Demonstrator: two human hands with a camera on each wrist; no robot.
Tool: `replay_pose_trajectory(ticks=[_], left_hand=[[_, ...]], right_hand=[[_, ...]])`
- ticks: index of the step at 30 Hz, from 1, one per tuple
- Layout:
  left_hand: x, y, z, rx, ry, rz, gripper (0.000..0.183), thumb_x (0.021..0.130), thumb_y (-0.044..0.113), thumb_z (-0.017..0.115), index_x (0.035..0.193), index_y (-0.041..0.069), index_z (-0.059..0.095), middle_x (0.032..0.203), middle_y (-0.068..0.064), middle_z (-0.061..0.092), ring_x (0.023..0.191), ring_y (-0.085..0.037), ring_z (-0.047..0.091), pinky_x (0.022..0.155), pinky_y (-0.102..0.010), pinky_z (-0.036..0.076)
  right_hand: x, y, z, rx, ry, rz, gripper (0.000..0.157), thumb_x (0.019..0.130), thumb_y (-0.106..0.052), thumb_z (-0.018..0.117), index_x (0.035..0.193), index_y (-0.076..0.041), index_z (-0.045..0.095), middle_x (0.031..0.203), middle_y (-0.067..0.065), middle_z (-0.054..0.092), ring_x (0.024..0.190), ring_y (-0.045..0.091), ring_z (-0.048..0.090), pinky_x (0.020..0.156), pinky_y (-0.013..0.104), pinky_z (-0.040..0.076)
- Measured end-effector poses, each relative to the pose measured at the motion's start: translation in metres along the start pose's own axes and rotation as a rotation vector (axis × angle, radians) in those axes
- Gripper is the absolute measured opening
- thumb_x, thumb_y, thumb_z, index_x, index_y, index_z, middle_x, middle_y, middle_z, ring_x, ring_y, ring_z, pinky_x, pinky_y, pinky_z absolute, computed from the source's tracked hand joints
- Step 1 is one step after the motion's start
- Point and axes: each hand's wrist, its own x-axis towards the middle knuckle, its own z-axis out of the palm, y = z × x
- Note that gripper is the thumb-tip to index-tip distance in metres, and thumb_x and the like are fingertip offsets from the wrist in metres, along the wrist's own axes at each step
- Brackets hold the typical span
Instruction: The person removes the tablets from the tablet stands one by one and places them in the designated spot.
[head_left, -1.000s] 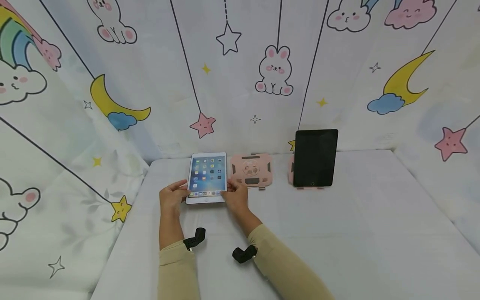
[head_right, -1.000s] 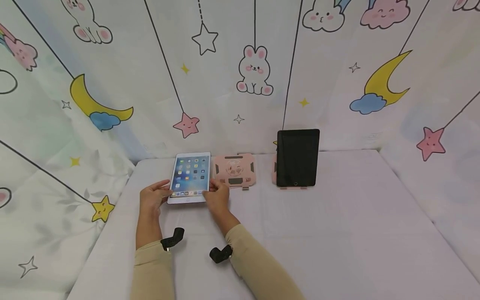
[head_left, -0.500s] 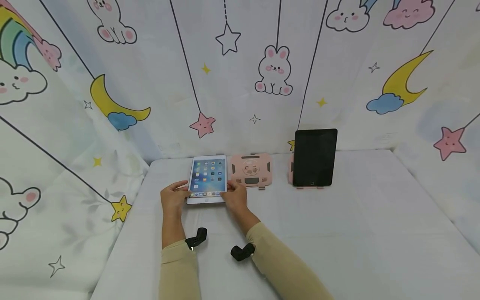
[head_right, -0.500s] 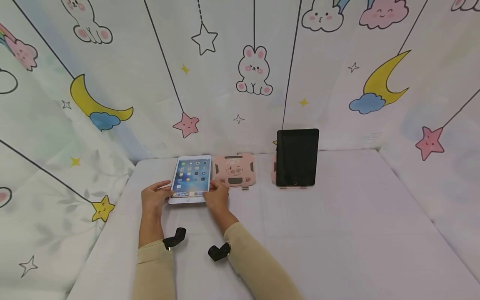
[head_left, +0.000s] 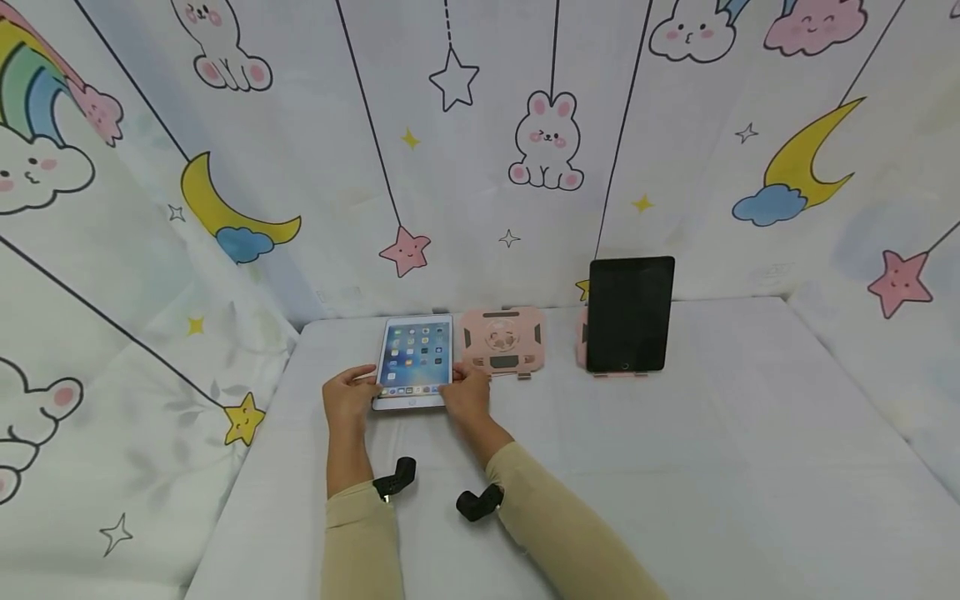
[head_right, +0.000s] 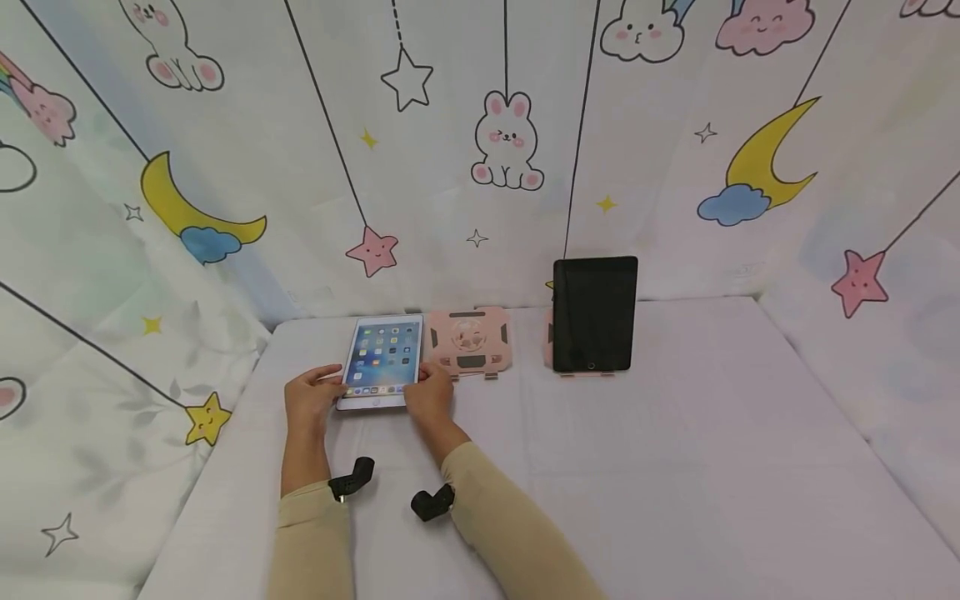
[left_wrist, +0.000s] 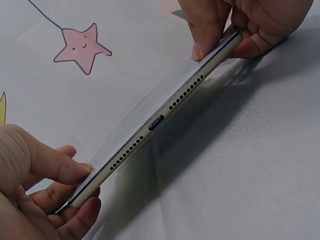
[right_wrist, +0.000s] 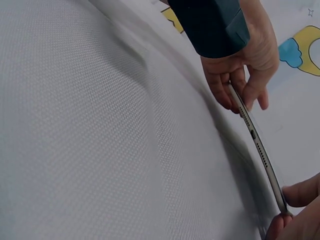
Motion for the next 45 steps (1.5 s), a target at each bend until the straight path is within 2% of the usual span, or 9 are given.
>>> replay_pose_trajectory(ticks=[8,15,24,29,33,38,42,45], left_hand=[[0.001,-0.002,0.002,0.046,-0.004,0.021,0.039,0.081,-0.008,0.073,0.118,0.005,0.075,0.113,-0.021,0.075,0.099,-0.027,0.070,0.070,-0.021,0.052],[0.002,-0.005,0.003,0.061,0.000,0.017,0.038,0.082,-0.006,0.073,0.118,0.006,0.075,0.114,-0.020,0.075,0.103,-0.030,0.071,0.083,-0.033,0.056],[0.000,-0.006,0.003,0.127,0.021,0.048,0.035,0.080,-0.004,0.073,0.114,0.004,0.077,0.110,-0.020,0.076,0.095,-0.029,0.072,0.065,-0.021,0.050],[-0.001,-0.006,0.005,0.213,0.026,0.071,0.034,0.084,-0.002,0.070,0.117,0.006,0.076,0.110,-0.020,0.077,0.101,-0.033,0.072,0.074,-0.032,0.054],[-0.002,-0.007,0.006,0.249,0.036,0.094,0.034,0.085,-0.002,0.067,0.117,0.004,0.075,0.110,-0.021,0.076,0.103,-0.035,0.072,0.080,-0.041,0.056],[-0.003,-0.009,0.010,0.322,0.063,0.153,0.035,0.082,-0.005,0.062,0.113,0.002,0.076,0.106,-0.022,0.077,0.101,-0.037,0.073,0.082,-0.046,0.058],[-0.006,-0.010,0.012,0.386,0.082,0.213,0.036,0.079,-0.006,0.059,0.110,-0.001,0.077,0.102,-0.023,0.077,0.098,-0.038,0.071,0.079,-0.047,0.056],[-0.009,-0.009,0.013,0.403,0.095,0.222,0.034,0.079,-0.006,0.060,0.108,-0.001,0.077,0.100,-0.022,0.077,0.095,-0.038,0.070,0.077,-0.047,0.056]], right_hand=[[-0.002,-0.001,0.003,-0.055,0.010,0.003,0.050,0.083,0.012,0.069,0.131,0.005,0.063,0.109,0.012,0.064,0.100,0.020,0.060,0.087,0.029,0.057],[-0.003,-0.003,0.004,-0.117,0.023,0.011,0.048,0.083,0.009,0.070,0.131,0.006,0.063,0.111,0.014,0.068,0.100,0.021,0.063,0.088,0.030,0.058],[-0.002,-0.002,0.002,-0.177,0.001,0.016,0.045,0.085,0.005,0.071,0.129,0.004,0.065,0.111,0.013,0.069,0.101,0.022,0.065,0.088,0.031,0.059],[-0.003,0.001,0.001,-0.236,-0.030,-0.020,0.042,0.088,0.000,0.069,0.130,0.003,0.065,0.111,0.012,0.069,0.102,0.021,0.064,0.090,0.033,0.058],[-0.004,0.004,-0.001,-0.242,-0.068,-0.066,0.038,0.090,-0.005,0.067,0.127,0.003,0.068,0.111,0.012,0.073,0.100,0.020,0.065,0.089,0.034,0.058],[-0.006,0.005,-0.003,-0.262,-0.112,-0.121,0.039,0.088,-0.006,0.066,0.125,0.006,0.068,0.114,0.016,0.075,0.099,0.020,0.066,0.087,0.035,0.058],[-0.006,0.004,-0.004,-0.322,-0.126,-0.164,0.040,0.087,-0.006,0.067,0.125,0.008,0.067,0.122,0.019,0.072,0.105,0.021,0.064,0.095,0.040,0.057],[-0.007,0.004,-0.004,-0.337,-0.139,-0.177,0.044,0.087,-0.006,0.068,0.128,0.010,0.065,0.130,0.022,0.068,0.116,0.025,0.063,0.104,0.044,0.054]])
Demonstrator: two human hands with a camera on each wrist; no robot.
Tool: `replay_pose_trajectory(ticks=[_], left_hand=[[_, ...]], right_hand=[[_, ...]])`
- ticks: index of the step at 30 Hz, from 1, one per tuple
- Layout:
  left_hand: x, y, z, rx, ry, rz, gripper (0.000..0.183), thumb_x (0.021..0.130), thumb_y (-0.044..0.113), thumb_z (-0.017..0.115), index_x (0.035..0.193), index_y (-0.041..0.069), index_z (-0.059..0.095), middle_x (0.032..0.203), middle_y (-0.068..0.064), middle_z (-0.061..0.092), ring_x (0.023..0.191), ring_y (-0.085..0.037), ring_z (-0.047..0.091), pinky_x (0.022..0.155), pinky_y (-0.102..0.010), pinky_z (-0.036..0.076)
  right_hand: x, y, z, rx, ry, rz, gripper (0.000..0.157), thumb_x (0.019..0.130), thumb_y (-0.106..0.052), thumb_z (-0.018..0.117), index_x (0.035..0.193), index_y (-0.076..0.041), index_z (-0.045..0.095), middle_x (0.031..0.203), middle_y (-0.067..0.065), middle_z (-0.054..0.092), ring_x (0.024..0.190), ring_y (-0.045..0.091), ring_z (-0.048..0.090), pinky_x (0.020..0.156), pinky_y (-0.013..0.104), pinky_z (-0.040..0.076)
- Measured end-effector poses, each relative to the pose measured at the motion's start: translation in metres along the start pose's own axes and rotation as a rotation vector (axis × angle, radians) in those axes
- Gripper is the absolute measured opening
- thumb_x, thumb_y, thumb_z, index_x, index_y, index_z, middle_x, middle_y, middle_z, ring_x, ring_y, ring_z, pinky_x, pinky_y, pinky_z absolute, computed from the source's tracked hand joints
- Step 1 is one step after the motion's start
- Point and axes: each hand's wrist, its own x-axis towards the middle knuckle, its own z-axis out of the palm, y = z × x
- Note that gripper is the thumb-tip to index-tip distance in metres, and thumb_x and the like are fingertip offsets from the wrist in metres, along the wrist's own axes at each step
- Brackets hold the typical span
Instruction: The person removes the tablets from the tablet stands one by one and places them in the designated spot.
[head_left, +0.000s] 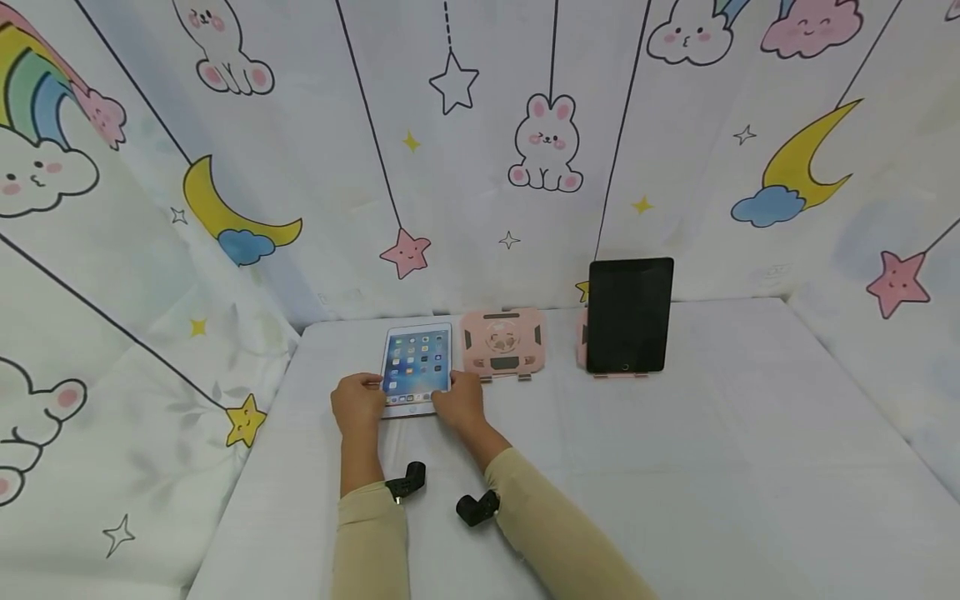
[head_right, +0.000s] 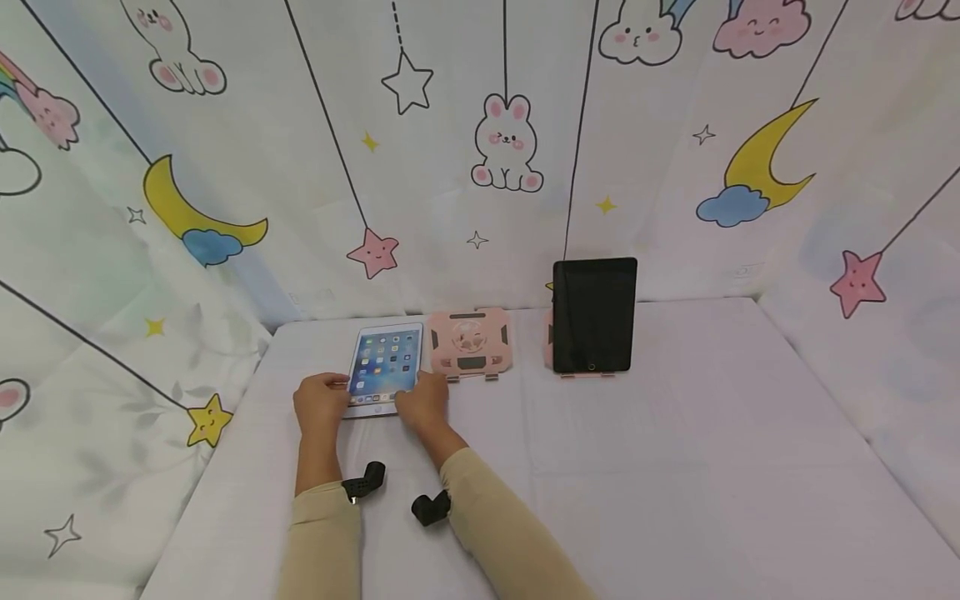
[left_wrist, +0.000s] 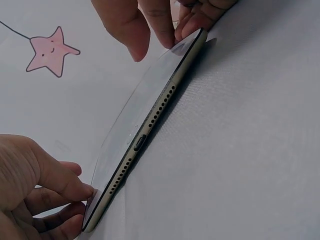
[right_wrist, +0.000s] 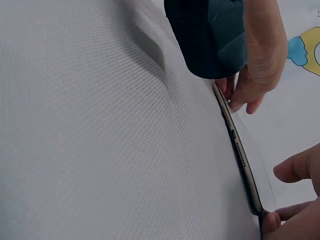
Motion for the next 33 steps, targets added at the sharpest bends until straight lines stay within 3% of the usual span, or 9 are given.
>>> replay_pose_trajectory(ticks=[7,10,14,17,22,28,33], left_hand=[[0.002,-0.003,0.002,0.001,0.004,-0.012,0.031,0.081,-0.005,0.061,0.107,-0.001,0.078,0.100,-0.021,0.077,0.096,-0.036,0.071,0.081,-0.048,0.056],[0.003,-0.004,0.002,-0.013,0.000,-0.011,0.031,0.082,-0.005,0.062,0.109,-0.001,0.077,0.101,-0.021,0.078,0.096,-0.036,0.072,0.082,-0.048,0.057],[0.003,-0.005,0.002,-0.046,-0.015,-0.005,0.034,0.082,-0.007,0.064,0.114,-0.002,0.075,0.102,-0.023,0.077,0.097,-0.038,0.073,0.082,-0.048,0.059],[0.002,-0.005,0.001,-0.064,-0.025,0.004,0.038,0.081,-0.009,0.065,0.117,-0.003,0.073,0.103,-0.025,0.076,0.098,-0.039,0.071,0.083,-0.049,0.059],[0.003,-0.003,0.002,-0.091,-0.009,0.011,0.039,0.084,-0.007,0.063,0.121,-0.002,0.072,0.110,-0.024,0.074,0.106,-0.039,0.069,0.093,-0.051,0.055],[0.003,0.011,0.001,-0.269,0.043,0.040,0.031,0.090,-0.003,0.064,0.118,0.003,0.075,0.115,-0.019,0.075,0.107,-0.034,0.071,0.097,-0.045,0.057],[-0.004,0.037,-0.002,-0.497,0.028,0.089,0.028,0.091,-0.001,0.069,0.119,0.004,0.075,0.116,-0.015,0.075,0.107,-0.026,0.071,0.093,-0.026,0.058]], right_hand=[[-0.001,0.001,-0.001,-0.002,-0.015,-0.007,0.050,0.086,-0.006,0.069,0.132,0.011,0.060,0.139,0.024,0.060,0.128,0.030,0.057,0.113,0.046,0.047],[0.000,0.003,-0.002,0.003,-0.013,-0.012,0.046,0.086,-0.007,0.069,0.129,0.009,0.064,0.133,0.021,0.063,0.119,0.026,0.059,0.109,0.044,0.050],[0.001,0.007,-0.002,0.037,0.004,-0.014,0.036,0.087,-0.007,0.070,0.120,0.006,0.070,0.112,0.016,0.068,0.100,0.021,0.059,0.091,0.039,0.054],[0.000,0.010,-0.002,0.083,0.027,-0.008,0.038,0.089,-0.009,0.070,0.124,0.005,0.069,0.108,0.015,0.069,0.098,0.020,0.060,0.087,0.037,0.054],[-0.002,0.016,-0.005,0.212,0.021,-0.024,0.048,0.093,-0.012,0.069,0.137,0.003,0.060,0.124,0.016,0.064,0.111,0.024,0.059,0.100,0.042,0.052],[0.002,0.020,-0.016,0.420,0.010,-0.090,0.039,0.096,-0.010,0.066,0.134,-0.002,0.065,0.114,0.012,0.066,0.099,0.017,0.058,0.086,0.023,0.050],[-0.003,0.007,-0.036,0.519,0.011,-0.176,0.035,0.096,-0.009,0.068,0.131,-0.004,0.067,0.113,0.012,0.068,0.102,0.016,0.064,0.084,0.016,0.052]])
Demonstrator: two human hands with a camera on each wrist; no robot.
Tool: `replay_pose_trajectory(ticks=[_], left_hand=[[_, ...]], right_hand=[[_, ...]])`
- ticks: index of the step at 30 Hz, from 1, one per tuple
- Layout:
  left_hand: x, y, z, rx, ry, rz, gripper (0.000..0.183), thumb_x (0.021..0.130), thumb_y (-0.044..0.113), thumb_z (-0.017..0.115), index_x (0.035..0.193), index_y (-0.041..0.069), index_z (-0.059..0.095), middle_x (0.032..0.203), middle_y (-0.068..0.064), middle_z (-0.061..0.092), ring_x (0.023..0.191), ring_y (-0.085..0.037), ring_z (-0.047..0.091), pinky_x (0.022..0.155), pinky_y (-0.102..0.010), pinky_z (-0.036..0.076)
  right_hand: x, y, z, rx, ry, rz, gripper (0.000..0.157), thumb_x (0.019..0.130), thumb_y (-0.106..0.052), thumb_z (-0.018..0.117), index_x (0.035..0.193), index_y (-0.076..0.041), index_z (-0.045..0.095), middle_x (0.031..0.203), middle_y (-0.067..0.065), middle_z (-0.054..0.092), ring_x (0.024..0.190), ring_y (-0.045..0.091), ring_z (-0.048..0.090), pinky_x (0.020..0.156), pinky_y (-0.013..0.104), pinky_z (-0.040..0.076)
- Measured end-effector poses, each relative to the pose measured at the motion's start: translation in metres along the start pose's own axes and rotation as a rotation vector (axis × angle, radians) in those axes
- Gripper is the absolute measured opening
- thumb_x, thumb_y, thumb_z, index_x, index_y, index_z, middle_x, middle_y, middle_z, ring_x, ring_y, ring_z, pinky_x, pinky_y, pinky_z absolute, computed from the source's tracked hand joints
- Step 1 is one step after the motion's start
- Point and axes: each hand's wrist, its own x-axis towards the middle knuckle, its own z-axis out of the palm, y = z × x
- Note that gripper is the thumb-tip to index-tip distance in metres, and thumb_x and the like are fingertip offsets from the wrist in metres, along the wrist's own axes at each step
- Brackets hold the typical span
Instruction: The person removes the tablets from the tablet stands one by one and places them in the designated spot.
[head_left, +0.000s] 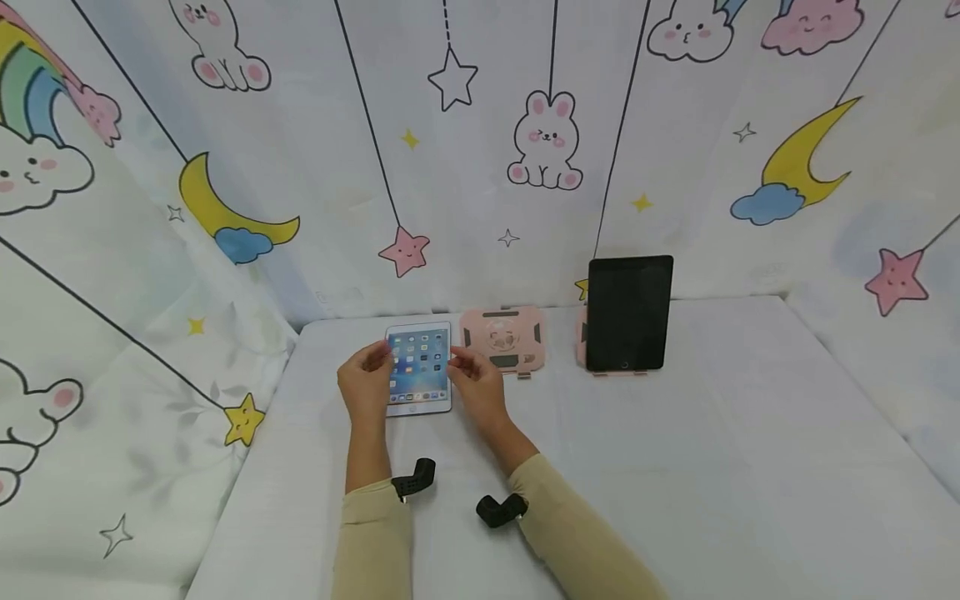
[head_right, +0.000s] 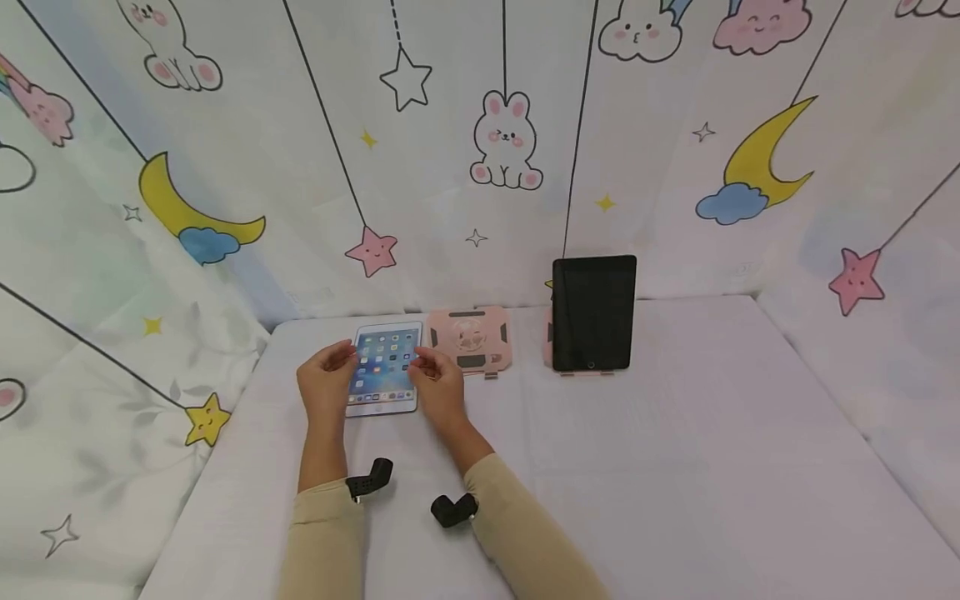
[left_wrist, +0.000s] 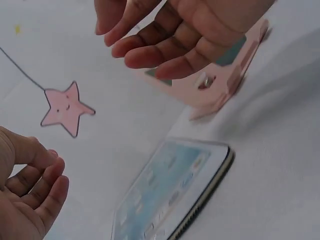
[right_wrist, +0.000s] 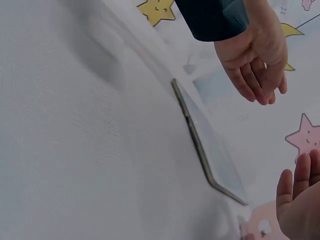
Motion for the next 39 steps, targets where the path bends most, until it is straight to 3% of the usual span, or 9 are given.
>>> replay_pose_trajectory(ticks=[4,8,14,20,24,29,33,39], left_hand=[[-0.009,0.023,0.018,-0.183,-0.042,0.083,0.031,0.090,-0.003,0.071,0.120,0.004,0.074,0.114,-0.016,0.074,0.103,-0.020,0.069,0.084,-0.013,0.056],[-0.025,0.045,0.041,-0.295,-0.089,0.145,0.029,0.090,-0.004,0.070,0.118,0.005,0.074,0.110,-0.016,0.073,0.097,-0.017,0.067,0.082,-0.014,0.056],[-0.045,0.064,0.093,-0.385,-0.209,0.190,0.024,0.089,-0.004,0.072,0.113,0.001,0.074,0.107,-0.019,0.074,0.094,-0.019,0.068,0.082,-0.016,0.056],[-0.065,0.076,0.142,-0.403,-0.322,0.210,0.022,0.091,0.002,0.073,0.112,-0.002,0.074,0.105,-0.017,0.074,0.092,-0.015,0.068,0.081,-0.017,0.056],[-0.078,0.075,0.175,-0.426,-0.377,0.202,0.022,0.092,0.007,0.074,0.112,0.000,0.075,0.103,-0.014,0.075,0.090,-0.012,0.068,0.080,-0.018,0.057],[-0.095,0.058,0.212,-0.426,-0.432,0.167,0.023,0.091,0.005,0.074,0.114,0.004,0.076,0.103,-0.013,0.076,0.091,-0.012,0.070,0.082,-0.019,0.057],[-0.107,0.041,0.227,-0.400,-0.452,0.119,0.025,0.090,0.003,0.073,0.116,0.005,0.076,0.106,-0.015,0.076,0.095,-0.014,0.070,0.084,-0.020,0.058],[-0.118,0.028,0.239,-0.382,-0.494,0.066,0.034,0.092,0.006,0.071,0.126,0.003,0.070,0.112,-0.010,0.074,0.103,-0.014,0.070,0.089,-0.023,0.058]], right_hand=[[0.003,-0.023,-0.018,0.012,0.020,-0.094,0.033,0.095,-0.008,0.070,0.127,-0.003,0.066,0.114,0.013,0.068,0.105,0.017,0.065,0.087,0.016,0.054],[0.007,-0.044,-0.046,-0.018,0.041,-0.195,0.030,0.095,-0.006,0.070,0.124,0.001,0.065,0.111,0.014,0.068,0.103,0.017,0.065,0.087,0.018,0.056],[0.012,-0.067,-0.104,-0.073,0.093,-0.286,0.028,0.096,-0.007,0.069,0.121,0.004,0.066,0.109,0.016,0.067,0.098,0.015,0.065,0.084,0.016,0.054],[0.015,-0.076,-0.165,-0.122,0.220,-0.364,0.027,0.094,-0.008,0.071,0.119,0.003,0.067,0.104,0.005,0.069,0.096,0.010,0.067,0.083,0.015,0.055],[0.018,-0.076,-0.207,-0.144,0.321,-0.378,0.031,0.094,-0.007,0.072,0.120,0.009,0.066,0.098,-0.005,0.069,0.093,0.007,0.066,0.082,0.013,0.054],[0.015,-0.063,-0.254,-0.172,0.457,-0.303,0.035,0.094,-0.011,0.072,0.123,0.008,0.065,0.097,-0.010,0.067,0.093,0.005,0.064,0.081,0.010,0.052],[0.012,-0.047,-0.278,-0.200,0.537,-0.218,0.034,0.094,-0.012,0.072,0.124,0.002,0.067,0.099,-0.011,0.065,0.096,0.003,0.062,0.083,0.009,0.050],[0.013,-0.025,-0.296,-0.254,0.584,-0.138,0.034,0.095,-0.016,0.071,0.126,-0.004,0.067,0.108,-0.004,0.064,0.099,0.001,0.060,0.083,0.008,0.048]])
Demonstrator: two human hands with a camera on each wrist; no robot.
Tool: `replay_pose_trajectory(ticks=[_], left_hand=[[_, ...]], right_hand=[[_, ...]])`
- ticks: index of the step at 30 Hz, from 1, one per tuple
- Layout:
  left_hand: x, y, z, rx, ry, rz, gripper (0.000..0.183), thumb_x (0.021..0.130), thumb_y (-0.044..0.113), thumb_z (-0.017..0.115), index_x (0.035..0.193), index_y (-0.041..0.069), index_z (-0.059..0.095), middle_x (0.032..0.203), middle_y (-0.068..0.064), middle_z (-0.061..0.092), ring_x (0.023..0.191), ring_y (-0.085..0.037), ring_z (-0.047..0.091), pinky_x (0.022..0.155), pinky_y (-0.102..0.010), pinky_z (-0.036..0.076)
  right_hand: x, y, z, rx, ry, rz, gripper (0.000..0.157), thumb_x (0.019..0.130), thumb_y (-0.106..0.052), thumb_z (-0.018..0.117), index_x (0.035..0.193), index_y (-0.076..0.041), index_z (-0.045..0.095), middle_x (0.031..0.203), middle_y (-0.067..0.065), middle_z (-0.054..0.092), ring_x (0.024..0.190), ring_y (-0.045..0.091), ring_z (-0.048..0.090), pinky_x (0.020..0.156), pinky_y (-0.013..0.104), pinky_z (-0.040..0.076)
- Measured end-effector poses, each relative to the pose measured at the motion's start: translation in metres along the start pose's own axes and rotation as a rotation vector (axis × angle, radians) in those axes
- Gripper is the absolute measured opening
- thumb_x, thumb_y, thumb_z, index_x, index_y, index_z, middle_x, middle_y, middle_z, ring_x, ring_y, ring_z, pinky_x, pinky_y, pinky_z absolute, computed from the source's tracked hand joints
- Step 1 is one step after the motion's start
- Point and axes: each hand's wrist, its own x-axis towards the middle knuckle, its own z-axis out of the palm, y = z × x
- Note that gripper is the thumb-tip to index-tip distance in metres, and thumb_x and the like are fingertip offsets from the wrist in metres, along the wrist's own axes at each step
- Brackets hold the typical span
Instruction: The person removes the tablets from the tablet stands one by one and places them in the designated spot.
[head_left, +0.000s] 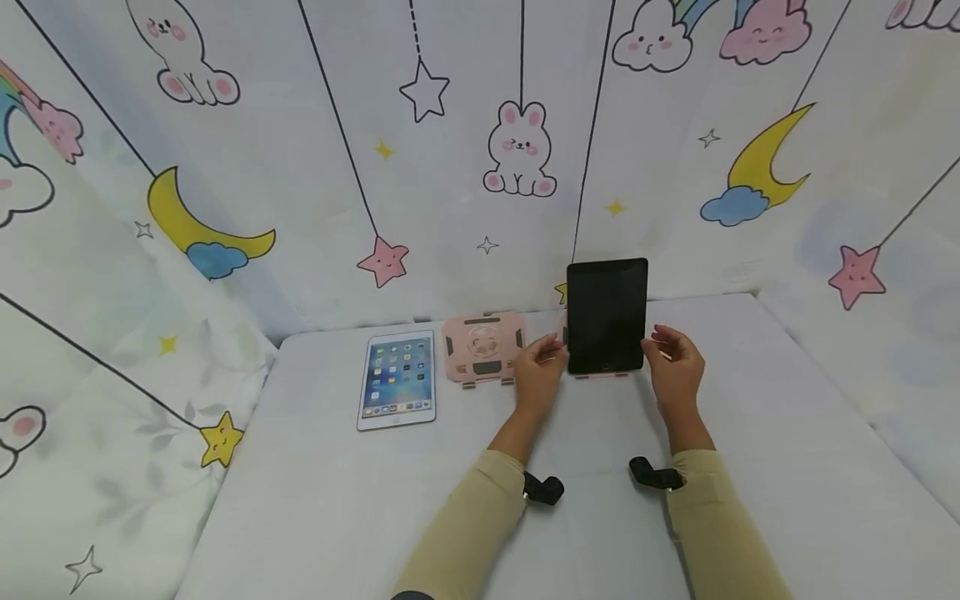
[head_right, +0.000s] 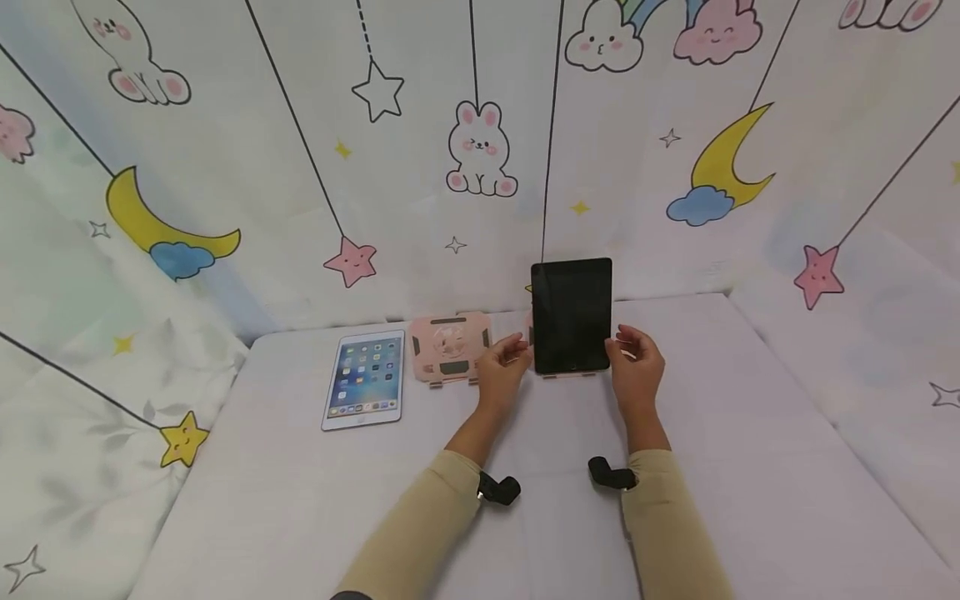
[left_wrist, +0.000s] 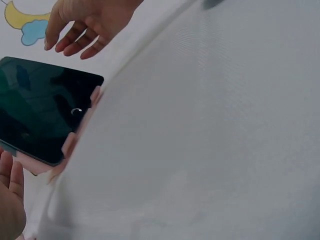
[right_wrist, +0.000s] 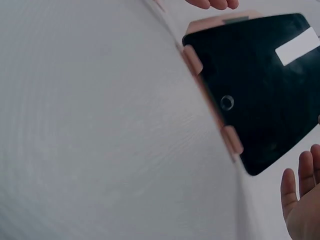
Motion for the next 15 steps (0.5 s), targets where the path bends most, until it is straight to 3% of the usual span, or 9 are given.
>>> replay_pose_trajectory(ticks=[5,9,15], left_hand=[[-0.004,-0.010,0.006,-0.020,-0.023,-0.050,0.040,0.091,0.007,0.073,0.131,0.007,0.068,0.113,-0.006,0.072,0.104,-0.014,0.069,0.090,-0.026,0.059],[-0.006,-0.018,0.012,0.011,-0.032,-0.021,0.040,0.092,0.009,0.073,0.131,0.009,0.067,0.116,-0.006,0.070,0.107,-0.015,0.067,0.093,-0.026,0.057],[-0.009,-0.026,0.022,0.103,0.053,0.028,0.039,0.092,0.007,0.071,0.131,0.011,0.068,0.117,-0.003,0.069,0.107,-0.014,0.065,0.094,-0.024,0.057]], right_hand=[[0.003,0.018,-0.004,-0.042,-0.040,0.093,0.044,0.096,-0.017,0.070,0.136,-0.003,0.061,0.117,0.002,0.063,0.096,-0.003,0.059,0.078,0.005,0.048],[0.004,0.024,-0.006,-0.056,-0.090,0.124,0.047,0.096,-0.018,0.068,0.141,-0.005,0.059,0.123,0.004,0.061,0.098,-0.003,0.058,0.078,0.004,0.049],[0.008,0.029,-0.004,-0.075,-0.134,0.099,0.043,0.095,-0.012,0.069,0.137,-0.007,0.063,0.121,0.009,0.062,0.097,-0.002,0.060,0.078,0.006,0.050]])
